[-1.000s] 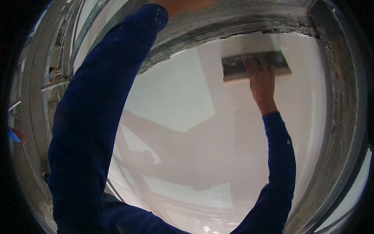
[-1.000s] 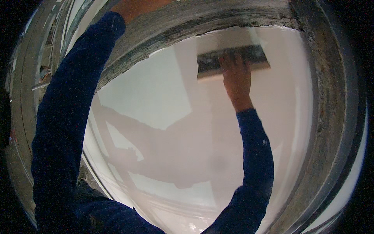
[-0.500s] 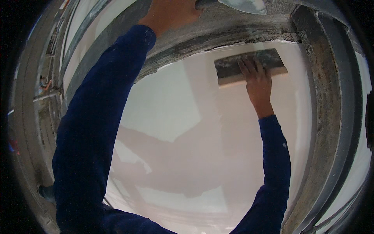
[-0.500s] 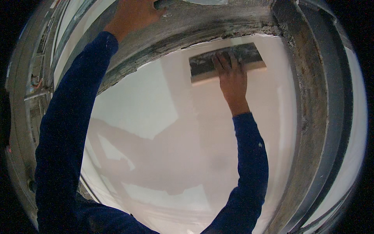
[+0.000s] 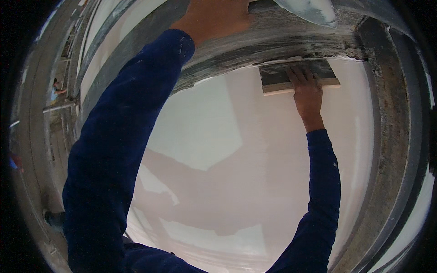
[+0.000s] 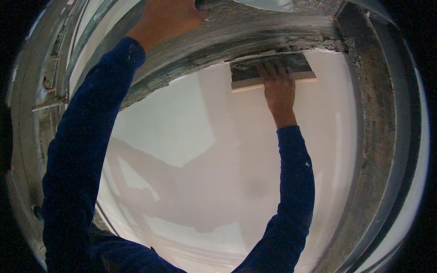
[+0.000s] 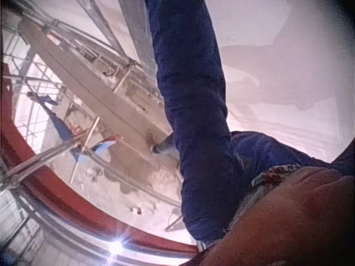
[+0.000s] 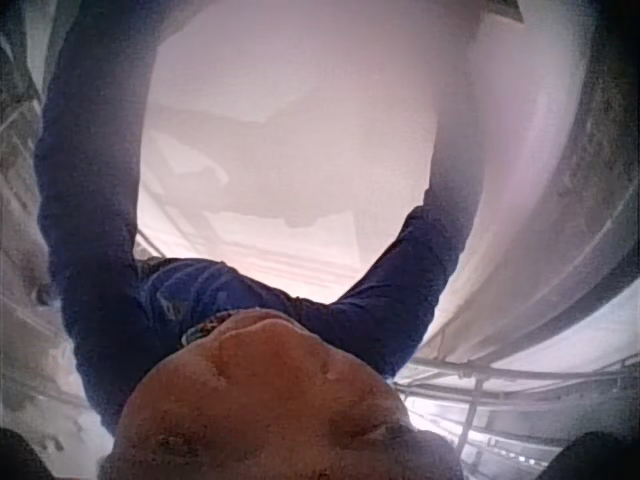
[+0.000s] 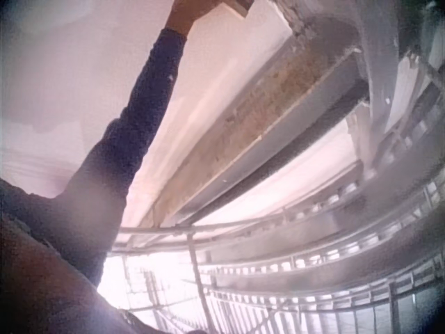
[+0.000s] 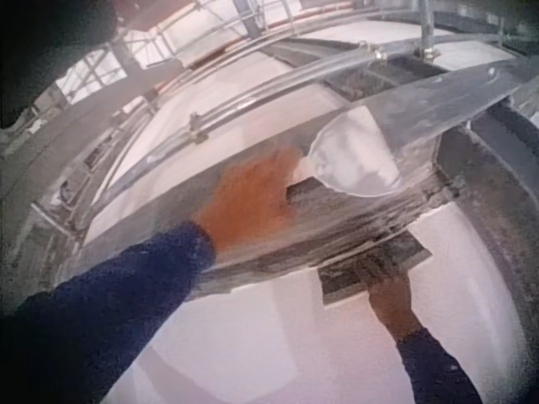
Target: The person applies plaster to a large curved ceiling surface using a trowel and a hawk. They repeatedly scoop material from the hawk and spread it across the ceiling, smoothing the surface with broad strokes.
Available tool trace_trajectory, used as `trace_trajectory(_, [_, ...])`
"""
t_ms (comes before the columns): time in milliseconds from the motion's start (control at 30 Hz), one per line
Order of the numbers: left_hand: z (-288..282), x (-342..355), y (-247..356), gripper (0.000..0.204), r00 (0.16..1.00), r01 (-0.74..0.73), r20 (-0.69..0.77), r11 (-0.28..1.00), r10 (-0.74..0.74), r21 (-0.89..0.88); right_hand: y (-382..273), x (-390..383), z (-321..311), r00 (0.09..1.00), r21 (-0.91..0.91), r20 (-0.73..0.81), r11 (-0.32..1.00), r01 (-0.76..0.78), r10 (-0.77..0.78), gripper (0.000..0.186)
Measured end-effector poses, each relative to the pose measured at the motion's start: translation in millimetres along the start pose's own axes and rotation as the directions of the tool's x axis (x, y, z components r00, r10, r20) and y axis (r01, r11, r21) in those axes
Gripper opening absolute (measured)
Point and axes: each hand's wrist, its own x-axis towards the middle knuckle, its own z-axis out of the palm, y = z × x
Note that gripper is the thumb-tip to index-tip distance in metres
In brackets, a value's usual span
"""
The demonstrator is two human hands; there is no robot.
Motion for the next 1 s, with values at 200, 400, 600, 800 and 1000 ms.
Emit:
trace_trajectory(200, [-10,8,14,0.048,0.971,0.161,0.174,0.987,-0.161,0.012,4,0,11,0.999,-0.076,-0.023,0.997,0.034,-0.035,0.038])
trace_trajectory(400, [0,1,3,0.063,0.995,0.058,0.086,0.998,-0.058,0.008,3,-3,0,0.999,0.052,-0.010,0.998,0.046,-0.046,0.039])
trace_trajectory(600, [2,-4,3,0.067,0.993,0.086,0.078,0.993,-0.092,0.077,-2,-57,-12,0.996,0.012,0.078,0.999,0.042,-0.043,0.039])
trace_trajectory(800, [-9,-20,-1,0.072,0.991,0.131,0.007,0.961,-0.137,0.242,2,-153,-15,0.995,0.028,0.096,0.999,0.033,-0.035,0.043])
trace_trajectory(1000, [16,-46,-19,0.076,0.973,0.219,-0.015,0.904,-0.229,0.367,22,-234,7,0.982,-0.005,0.181,0.999,0.052,-0.050,0.051])
